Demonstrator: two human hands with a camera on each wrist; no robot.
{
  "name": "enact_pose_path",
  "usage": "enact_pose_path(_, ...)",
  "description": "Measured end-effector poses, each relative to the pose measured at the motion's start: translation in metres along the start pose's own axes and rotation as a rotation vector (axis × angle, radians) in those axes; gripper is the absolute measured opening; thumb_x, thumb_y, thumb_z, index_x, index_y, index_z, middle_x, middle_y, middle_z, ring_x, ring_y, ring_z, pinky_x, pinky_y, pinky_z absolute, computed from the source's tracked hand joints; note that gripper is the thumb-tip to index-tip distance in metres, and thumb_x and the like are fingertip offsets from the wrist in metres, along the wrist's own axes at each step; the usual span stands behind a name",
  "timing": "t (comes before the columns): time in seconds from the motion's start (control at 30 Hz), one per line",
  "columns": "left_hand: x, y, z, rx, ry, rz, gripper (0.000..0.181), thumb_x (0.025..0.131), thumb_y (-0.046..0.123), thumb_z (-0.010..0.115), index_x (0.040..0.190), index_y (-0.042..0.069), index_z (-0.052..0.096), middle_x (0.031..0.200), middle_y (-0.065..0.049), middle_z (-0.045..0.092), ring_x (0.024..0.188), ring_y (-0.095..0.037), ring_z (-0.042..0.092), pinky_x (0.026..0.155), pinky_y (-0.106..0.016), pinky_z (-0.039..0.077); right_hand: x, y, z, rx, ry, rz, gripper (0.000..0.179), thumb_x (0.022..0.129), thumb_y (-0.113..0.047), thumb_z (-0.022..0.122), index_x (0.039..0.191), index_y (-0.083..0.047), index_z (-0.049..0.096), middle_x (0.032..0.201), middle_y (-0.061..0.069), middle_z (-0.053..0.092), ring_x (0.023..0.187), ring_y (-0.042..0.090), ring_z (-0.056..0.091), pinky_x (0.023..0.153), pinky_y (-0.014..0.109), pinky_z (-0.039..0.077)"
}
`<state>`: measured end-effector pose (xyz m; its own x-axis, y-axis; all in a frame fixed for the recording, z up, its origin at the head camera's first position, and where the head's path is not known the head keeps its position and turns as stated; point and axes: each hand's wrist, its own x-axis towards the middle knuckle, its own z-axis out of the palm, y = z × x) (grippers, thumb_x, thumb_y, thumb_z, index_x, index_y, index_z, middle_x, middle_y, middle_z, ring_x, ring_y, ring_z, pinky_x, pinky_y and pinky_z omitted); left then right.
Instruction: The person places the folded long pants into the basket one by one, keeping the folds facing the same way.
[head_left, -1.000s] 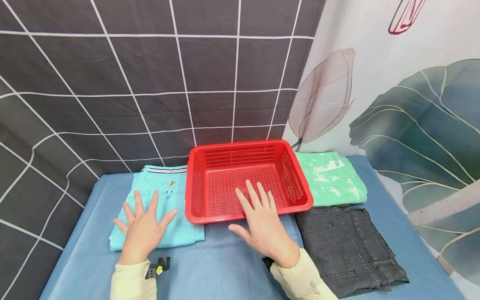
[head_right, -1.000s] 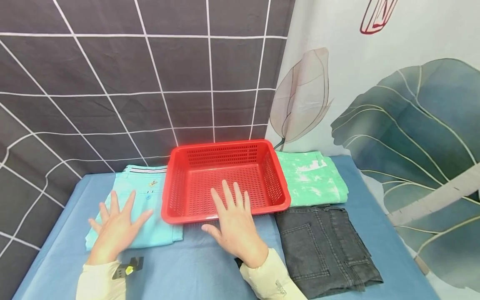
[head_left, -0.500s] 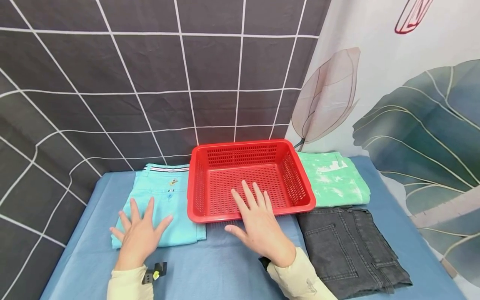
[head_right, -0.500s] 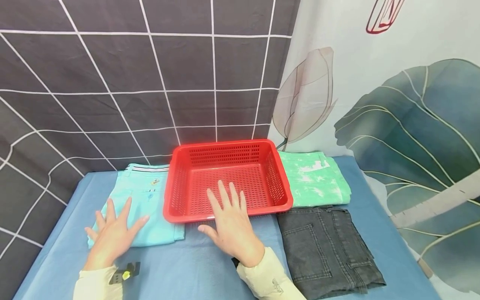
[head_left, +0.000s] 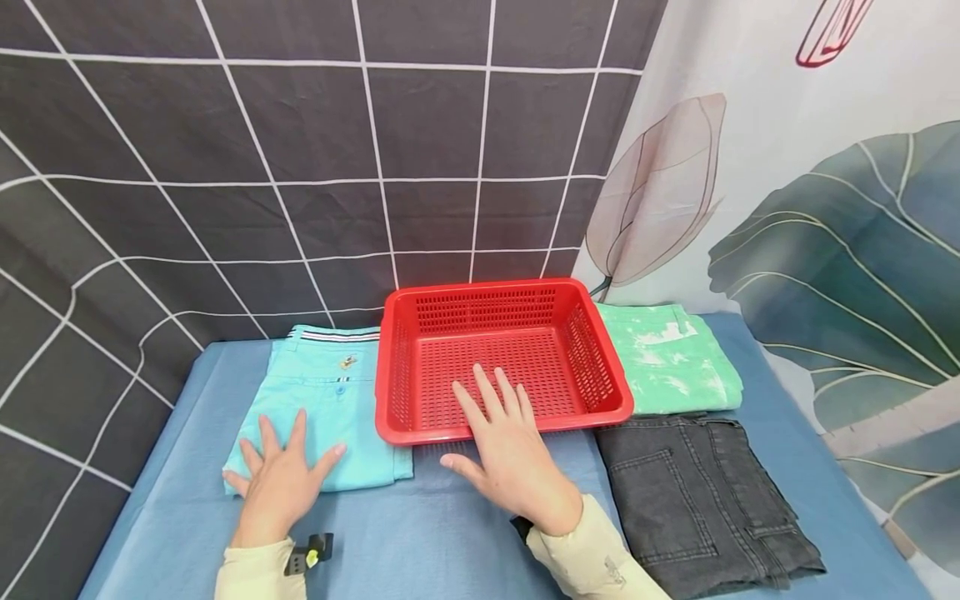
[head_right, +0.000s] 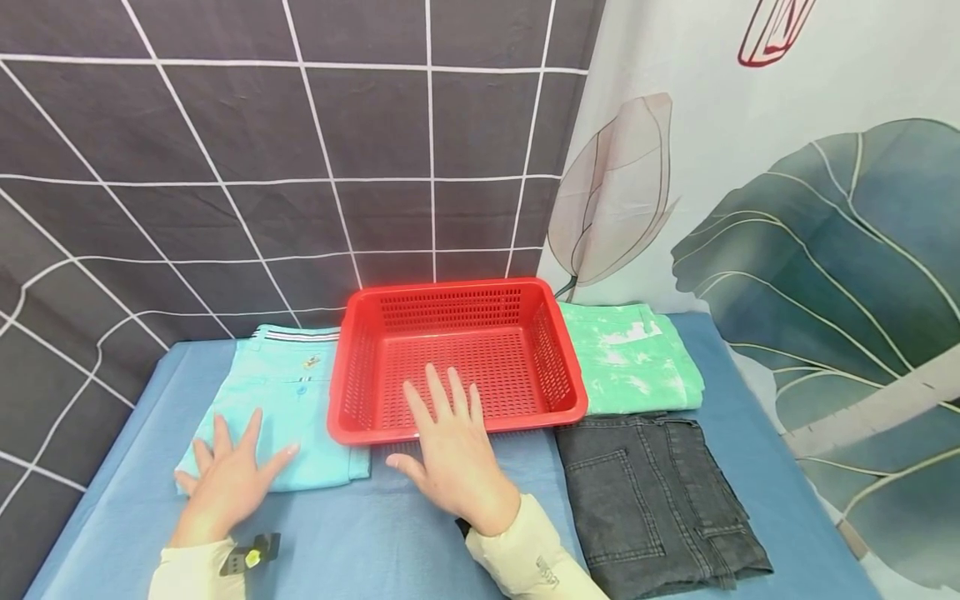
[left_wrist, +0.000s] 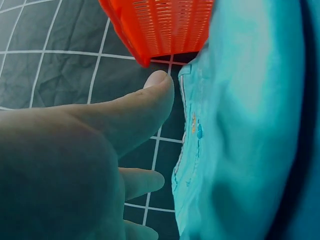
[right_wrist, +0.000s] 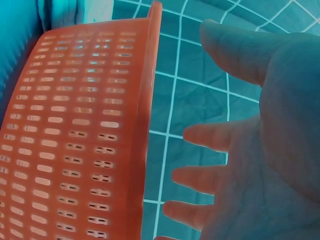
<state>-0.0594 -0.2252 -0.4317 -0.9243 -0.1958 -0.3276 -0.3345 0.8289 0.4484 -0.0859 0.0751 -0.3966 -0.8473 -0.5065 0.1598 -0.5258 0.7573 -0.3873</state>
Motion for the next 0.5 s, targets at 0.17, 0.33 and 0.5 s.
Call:
enact_pose_path(0.17,0.001,-0.002,0.005,0.006,-0.02,-0.023,0.102,0.094,0.065,0.053,0.158,-0.003,0.012,0.152,-0.043,-0.021,0.133,-0.067,-0.025,0.095,-0.082,-0.02,-0.001,-0.001,0.002,-0.008,0.002,-0.003,0.089,0.089,-0.053,0.071,0.159,-0.014,0.032,0.166,0.014,0.018,0.15,0.042,0.015,0.117,0.064,0.013)
enact_pose_path(0.33,0.003,-0.005,0.013,0.037,-0.02,-0.032,0.104,0.093,0.068,0.053,0.157,-0.003,0.014,0.151,-0.046,-0.019,0.133,-0.067,-0.025,0.096,-0.081,-0.02,-0.001,-0.005,0.005,-0.016,-0.022,-0.001,0.088,0.089,-0.054,0.07,0.159,-0.015,0.032,0.166,0.013,0.018,0.151,0.041,0.014,0.117,0.064,0.013)
enact_pose_path(0.5,0.004,-0.007,0.018,0.055,-0.011,-0.038,0.102,0.093,0.066,0.054,0.156,-0.004,0.017,0.151,-0.046,-0.018,0.134,-0.067,-0.024,0.096,-0.081,-0.019,-0.001,-0.01,0.008,-0.036,-0.047,-0.017,0.087,0.09,-0.054,0.069,0.159,-0.017,0.031,0.166,0.012,0.017,0.151,0.04,0.014,0.118,0.063,0.014)
